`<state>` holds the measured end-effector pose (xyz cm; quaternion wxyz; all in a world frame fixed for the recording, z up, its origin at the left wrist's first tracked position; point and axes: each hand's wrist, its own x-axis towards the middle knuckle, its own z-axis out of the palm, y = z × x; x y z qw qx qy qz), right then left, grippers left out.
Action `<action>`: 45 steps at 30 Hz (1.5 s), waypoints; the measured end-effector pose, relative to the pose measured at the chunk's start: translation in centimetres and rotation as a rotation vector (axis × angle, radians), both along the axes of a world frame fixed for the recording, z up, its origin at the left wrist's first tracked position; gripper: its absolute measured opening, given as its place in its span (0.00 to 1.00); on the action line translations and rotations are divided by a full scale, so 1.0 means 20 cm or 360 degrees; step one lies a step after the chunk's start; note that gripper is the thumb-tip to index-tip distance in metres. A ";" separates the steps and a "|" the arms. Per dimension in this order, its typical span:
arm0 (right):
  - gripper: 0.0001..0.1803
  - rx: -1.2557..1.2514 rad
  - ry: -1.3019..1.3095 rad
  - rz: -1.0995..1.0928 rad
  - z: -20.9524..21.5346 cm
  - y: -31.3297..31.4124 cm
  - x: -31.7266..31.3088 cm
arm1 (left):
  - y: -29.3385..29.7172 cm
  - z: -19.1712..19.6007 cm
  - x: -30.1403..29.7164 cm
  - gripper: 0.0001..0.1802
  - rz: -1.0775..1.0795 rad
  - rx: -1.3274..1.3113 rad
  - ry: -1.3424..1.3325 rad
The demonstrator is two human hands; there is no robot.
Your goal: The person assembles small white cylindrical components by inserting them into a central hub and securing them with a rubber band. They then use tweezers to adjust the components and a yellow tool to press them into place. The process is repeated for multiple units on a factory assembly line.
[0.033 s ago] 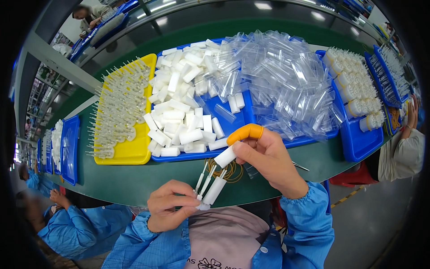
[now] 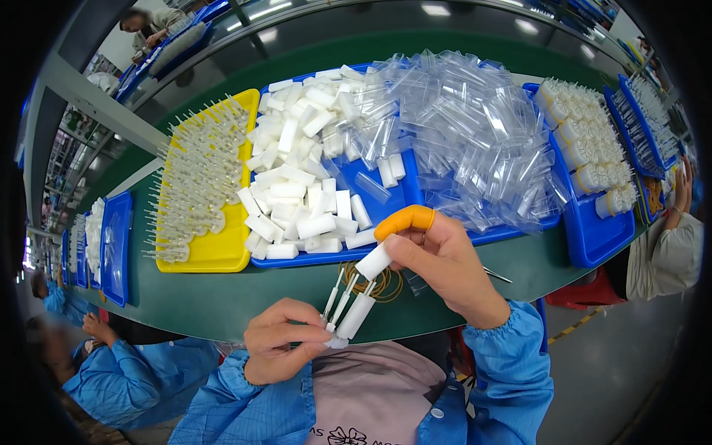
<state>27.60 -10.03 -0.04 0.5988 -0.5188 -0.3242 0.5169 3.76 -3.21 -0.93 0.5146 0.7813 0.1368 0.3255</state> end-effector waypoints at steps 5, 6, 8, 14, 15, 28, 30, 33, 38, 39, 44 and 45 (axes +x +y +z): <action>0.16 0.0005 0.0061 -0.0001 0.00 0.01 0.00 | 0.00 0.01 0.01 0.15 -0.0011 0.0024 0.0009; 0.17 0.0002 0.0080 -0.0001 0.00 0.01 0.00 | 0.00 0.01 0.01 0.15 -0.0020 0.0027 0.0011; 0.17 -0.0003 0.0095 0.0002 0.00 0.01 -0.01 | 0.00 0.01 0.01 0.15 -0.0038 0.0035 0.0014; 0.11 -0.0085 -0.0102 0.0182 0.03 -0.02 -0.08 | 0.01 0.00 0.01 0.16 -0.0040 0.0119 0.0029; 0.10 0.0062 -0.0265 0.0228 0.02 -0.02 -0.11 | 0.00 0.00 0.01 0.19 0.0027 0.0089 0.0003; 0.23 0.0062 -0.0262 0.0190 0.07 -0.09 -0.21 | -0.08 -0.07 0.01 0.30 0.0014 -0.0673 -0.0172; 0.24 0.0066 -0.0329 0.0181 0.06 -0.08 -0.20 | -0.07 -0.09 0.01 0.26 -0.0062 -0.0752 -0.0187; 0.26 0.0434 -0.1367 -0.0236 0.06 -0.08 -0.19 | -0.04 -0.14 -0.01 0.19 -0.0090 -0.0825 -0.0199; 0.30 0.0406 -0.1084 -0.0322 0.02 -0.16 -0.20 | -0.02 -0.15 -0.01 0.15 0.0009 -0.1201 -0.0386; 0.31 0.0347 -0.0886 -0.0320 0.00 -0.17 -0.22 | -0.02 -0.15 -0.01 0.15 0.0019 -0.1216 -0.0400; 0.33 0.0313 -0.0552 -0.0313 -0.09 -0.17 -0.34 | -0.03 -0.15 0.00 0.15 0.0042 -0.1107 -0.0387; 0.34 0.0342 -0.0529 -0.0316 -0.10 -0.17 -0.35 | -0.03 -0.15 0.00 0.15 0.0057 -0.1081 -0.0415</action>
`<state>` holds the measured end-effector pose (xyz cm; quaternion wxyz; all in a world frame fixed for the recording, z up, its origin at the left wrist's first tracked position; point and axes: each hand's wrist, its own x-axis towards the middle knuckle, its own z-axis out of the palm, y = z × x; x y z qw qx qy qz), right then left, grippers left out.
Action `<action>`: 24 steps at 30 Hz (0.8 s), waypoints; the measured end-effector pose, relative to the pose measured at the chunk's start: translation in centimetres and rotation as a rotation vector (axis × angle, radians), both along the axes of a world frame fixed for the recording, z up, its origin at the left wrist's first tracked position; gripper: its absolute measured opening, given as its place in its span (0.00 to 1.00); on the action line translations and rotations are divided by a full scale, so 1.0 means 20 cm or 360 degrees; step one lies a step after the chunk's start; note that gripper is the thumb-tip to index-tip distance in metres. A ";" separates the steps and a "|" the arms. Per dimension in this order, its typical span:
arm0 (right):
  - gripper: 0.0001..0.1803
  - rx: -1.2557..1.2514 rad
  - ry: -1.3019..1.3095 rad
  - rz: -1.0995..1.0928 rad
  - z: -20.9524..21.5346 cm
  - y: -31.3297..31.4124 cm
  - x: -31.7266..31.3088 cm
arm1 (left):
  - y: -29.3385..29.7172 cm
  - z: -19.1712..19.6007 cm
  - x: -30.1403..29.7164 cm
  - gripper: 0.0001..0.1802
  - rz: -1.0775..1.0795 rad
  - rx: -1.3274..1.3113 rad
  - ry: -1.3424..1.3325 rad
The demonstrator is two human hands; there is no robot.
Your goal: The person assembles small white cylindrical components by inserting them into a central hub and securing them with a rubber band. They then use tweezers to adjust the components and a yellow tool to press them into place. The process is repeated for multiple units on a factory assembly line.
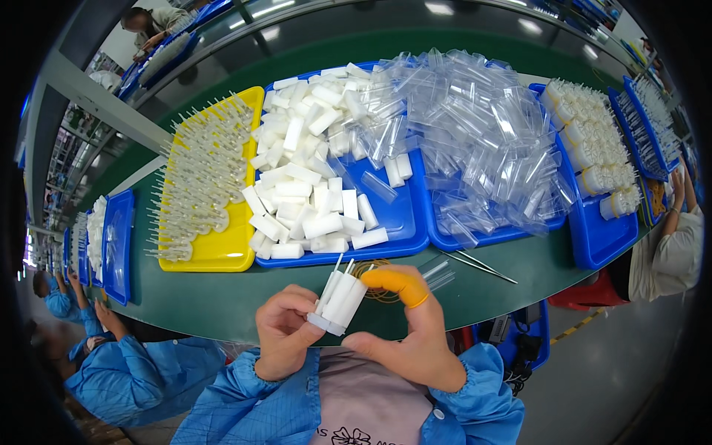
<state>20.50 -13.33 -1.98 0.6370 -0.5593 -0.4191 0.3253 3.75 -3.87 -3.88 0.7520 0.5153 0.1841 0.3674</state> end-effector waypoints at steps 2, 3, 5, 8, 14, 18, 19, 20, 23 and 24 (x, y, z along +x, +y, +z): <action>0.37 0.0004 -0.0123 -0.0019 0.00 0.00 -0.03 | -0.01 0.01 0.00 0.15 0.0051 0.0046 -0.0039; 0.37 -0.0014 -0.0196 -0.0036 0.01 0.00 -0.04 | -0.02 0.01 -0.01 0.15 0.0063 0.0076 -0.0041; 0.38 -0.0039 -0.0262 -0.0064 0.02 0.01 -0.06 | -0.02 0.00 -0.02 0.16 0.0087 0.0134 -0.0046; 0.37 -0.0031 -0.0296 0.0061 0.06 0.06 0.00 | 0.01 0.01 -0.02 0.15 0.0191 0.0195 0.0013; 0.23 -0.0004 -0.1141 0.0012 0.14 0.33 0.16 | 0.10 0.03 -0.07 0.15 0.0417 0.0240 0.0011; 0.17 -0.0055 -0.1775 0.0053 0.05 0.48 0.12 | 0.12 0.02 -0.13 0.14 0.0425 0.0280 0.0100; 0.15 -0.0003 -0.1821 0.0054 0.04 0.49 0.10 | 0.11 0.02 -0.15 0.14 0.0419 0.0287 0.0148; 0.13 0.0015 -0.1801 -0.0007 0.05 0.49 0.08 | 0.11 0.03 -0.17 0.13 0.0419 0.0290 0.0200; 0.12 0.0078 -0.1735 -0.0154 0.11 0.43 0.13 | 0.14 0.06 -0.18 0.11 0.0340 0.0243 0.0266; 0.12 -0.0021 -0.1454 -0.0107 0.15 0.41 0.12 | 0.15 0.07 -0.18 0.11 0.0333 0.0253 0.0259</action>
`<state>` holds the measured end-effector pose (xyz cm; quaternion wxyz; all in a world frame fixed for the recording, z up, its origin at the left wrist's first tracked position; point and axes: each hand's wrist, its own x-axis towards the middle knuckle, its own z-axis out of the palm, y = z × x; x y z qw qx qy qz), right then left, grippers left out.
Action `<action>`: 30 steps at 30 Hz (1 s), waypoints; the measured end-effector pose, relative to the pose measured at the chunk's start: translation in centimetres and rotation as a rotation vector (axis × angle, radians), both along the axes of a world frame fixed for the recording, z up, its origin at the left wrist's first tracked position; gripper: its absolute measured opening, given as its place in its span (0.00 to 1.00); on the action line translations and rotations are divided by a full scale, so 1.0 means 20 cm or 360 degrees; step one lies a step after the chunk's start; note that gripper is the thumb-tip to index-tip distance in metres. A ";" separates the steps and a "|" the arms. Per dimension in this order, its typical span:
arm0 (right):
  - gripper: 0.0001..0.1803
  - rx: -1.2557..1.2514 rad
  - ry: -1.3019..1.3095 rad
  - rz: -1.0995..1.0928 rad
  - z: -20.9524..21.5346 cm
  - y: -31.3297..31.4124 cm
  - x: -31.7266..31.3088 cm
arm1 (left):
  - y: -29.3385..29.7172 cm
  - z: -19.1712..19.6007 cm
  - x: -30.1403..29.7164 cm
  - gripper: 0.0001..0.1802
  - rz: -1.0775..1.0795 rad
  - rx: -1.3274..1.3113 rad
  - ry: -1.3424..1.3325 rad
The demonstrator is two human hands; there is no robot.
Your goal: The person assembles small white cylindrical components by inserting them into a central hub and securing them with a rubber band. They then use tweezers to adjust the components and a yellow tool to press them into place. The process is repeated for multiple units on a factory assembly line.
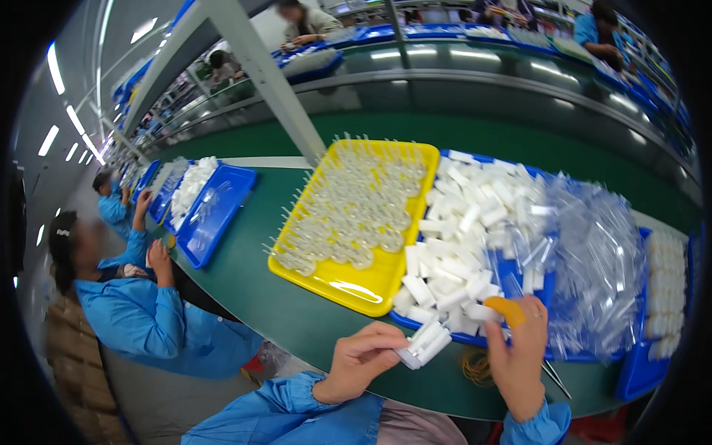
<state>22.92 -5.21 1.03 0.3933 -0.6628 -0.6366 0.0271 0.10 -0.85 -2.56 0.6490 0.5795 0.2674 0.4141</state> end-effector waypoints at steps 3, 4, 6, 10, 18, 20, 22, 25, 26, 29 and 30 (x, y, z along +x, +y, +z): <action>0.12 -0.0206 0.0769 0.0024 0.06 -0.04 -0.01 | 0.00 0.00 -0.03 0.11 -0.0075 0.0041 -0.0032; 0.11 -0.0169 0.0997 0.0064 0.05 -0.04 0.00 | 0.00 0.01 -0.04 0.11 -0.0086 0.0021 -0.0061; 0.11 -0.0127 0.1377 0.0100 0.04 -0.06 0.01 | -0.01 0.03 -0.04 0.11 -0.0119 -0.0016 -0.0114; 0.12 -0.0032 0.1785 0.0107 0.05 -0.08 0.00 | -0.01 0.04 -0.05 0.11 -0.0164 -0.0002 -0.0123; 0.09 -0.0210 0.1474 0.0121 0.12 -0.12 0.01 | -0.02 0.06 -0.05 0.12 -0.0283 0.0169 -0.0158; 0.08 -0.0314 0.1198 0.0170 0.12 -0.12 0.06 | 0.00 0.10 -0.05 0.12 -0.0327 0.0261 -0.0070; 0.06 -0.0404 0.1462 0.0090 0.08 -0.11 0.04 | -0.02 0.12 -0.04 0.12 -0.0329 0.0275 0.0032; 0.08 -0.0518 0.1772 0.0143 0.04 -0.10 0.05 | -0.04 0.15 -0.03 0.10 -0.0279 0.0290 0.0150; 0.09 -0.0519 0.1849 0.0171 0.03 -0.11 0.06 | -0.04 0.15 -0.01 0.10 -0.0280 0.0315 0.0169; 0.11 -0.0536 0.1953 0.0307 0.02 -0.12 0.07 | -0.05 0.14 0.01 0.13 -0.0287 0.0456 0.0206; 0.12 -0.0533 0.1973 0.0339 0.01 -0.12 0.07 | -0.04 0.13 0.01 0.15 -0.0290 0.0532 0.0228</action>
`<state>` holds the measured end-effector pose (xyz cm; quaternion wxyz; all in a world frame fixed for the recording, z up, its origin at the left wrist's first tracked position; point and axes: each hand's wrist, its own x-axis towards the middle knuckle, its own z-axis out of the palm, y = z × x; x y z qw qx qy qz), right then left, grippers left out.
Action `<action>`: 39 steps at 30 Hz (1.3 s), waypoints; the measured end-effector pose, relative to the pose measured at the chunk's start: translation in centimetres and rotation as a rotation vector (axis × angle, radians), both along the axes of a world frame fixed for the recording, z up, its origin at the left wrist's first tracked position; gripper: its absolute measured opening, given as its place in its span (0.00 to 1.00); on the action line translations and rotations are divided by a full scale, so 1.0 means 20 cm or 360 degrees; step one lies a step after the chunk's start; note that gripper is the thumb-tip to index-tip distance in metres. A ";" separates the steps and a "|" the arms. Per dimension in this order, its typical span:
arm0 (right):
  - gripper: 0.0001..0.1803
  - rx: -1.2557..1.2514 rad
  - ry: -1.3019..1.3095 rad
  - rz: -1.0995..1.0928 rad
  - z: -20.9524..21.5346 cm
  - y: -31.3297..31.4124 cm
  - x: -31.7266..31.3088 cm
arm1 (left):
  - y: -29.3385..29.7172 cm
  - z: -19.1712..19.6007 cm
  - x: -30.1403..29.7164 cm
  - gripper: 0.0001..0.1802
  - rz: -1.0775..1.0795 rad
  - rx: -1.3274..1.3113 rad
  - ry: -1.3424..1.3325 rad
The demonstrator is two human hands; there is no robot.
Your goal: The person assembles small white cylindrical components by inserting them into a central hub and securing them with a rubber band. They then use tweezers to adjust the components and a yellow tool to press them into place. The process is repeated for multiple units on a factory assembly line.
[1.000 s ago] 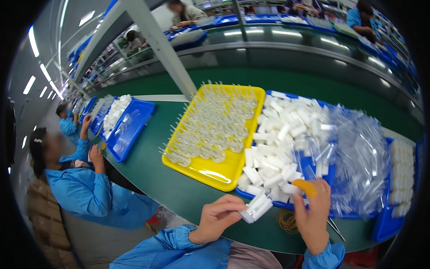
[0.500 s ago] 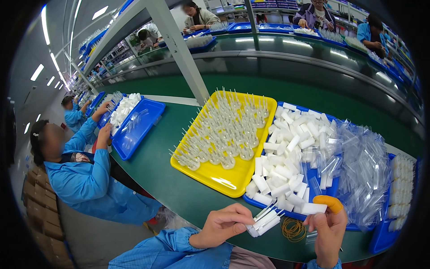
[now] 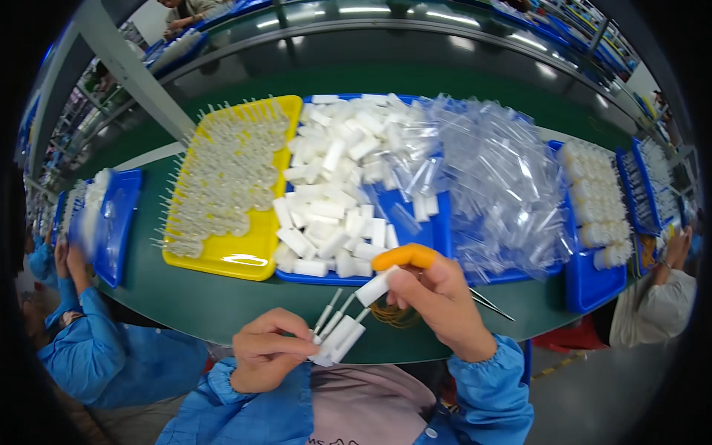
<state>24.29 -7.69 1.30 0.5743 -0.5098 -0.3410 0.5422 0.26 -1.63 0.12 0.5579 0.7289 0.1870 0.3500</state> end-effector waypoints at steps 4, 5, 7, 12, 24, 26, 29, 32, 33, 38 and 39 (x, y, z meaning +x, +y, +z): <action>0.13 -0.0032 -0.0005 0.0025 0.01 -0.03 0.02 | -0.01 -0.01 0.04 0.16 -0.0035 0.0093 0.0042; 0.13 -0.0031 -0.0042 0.0006 0.00 -0.04 0.02 | -0.01 -0.02 0.04 0.16 -0.0040 0.0133 0.0043; 0.13 0.0016 -0.0094 -0.0050 -0.02 -0.03 0.02 | -0.02 -0.02 0.05 0.17 -0.0038 0.0225 0.0053; 0.12 0.0072 -0.0152 -0.0063 -0.04 -0.02 0.02 | -0.01 -0.02 0.05 0.19 -0.0059 0.0280 0.0054; 0.10 0.0000 0.0026 -0.0193 -0.06 -0.03 0.03 | 0.00 -0.02 0.06 0.21 -0.0121 0.0330 0.0096; 0.09 -0.0013 0.0054 -0.0215 -0.06 -0.02 0.02 | -0.01 -0.03 0.06 0.21 -0.0114 0.0341 0.0088; 0.09 -0.0013 0.0078 -0.0178 -0.06 -0.03 0.02 | -0.01 -0.02 0.06 0.21 -0.0087 0.0362 0.0085; 0.07 -0.0079 0.0063 -0.0079 -0.06 -0.03 -0.01 | -0.01 -0.03 0.06 0.21 -0.0062 0.0389 0.0093; 0.07 -0.0115 0.0050 -0.0052 -0.05 -0.04 -0.03 | -0.01 -0.04 0.07 0.20 -0.0065 0.0392 0.0088; 0.07 0.0022 -0.0109 -0.0003 -0.07 -0.08 -0.15 | -0.07 -0.05 0.07 0.16 0.0183 0.0422 0.0112; 0.08 0.0105 -0.0215 -0.0032 -0.06 -0.09 -0.15 | -0.10 -0.08 0.08 0.16 0.0287 0.0363 0.0040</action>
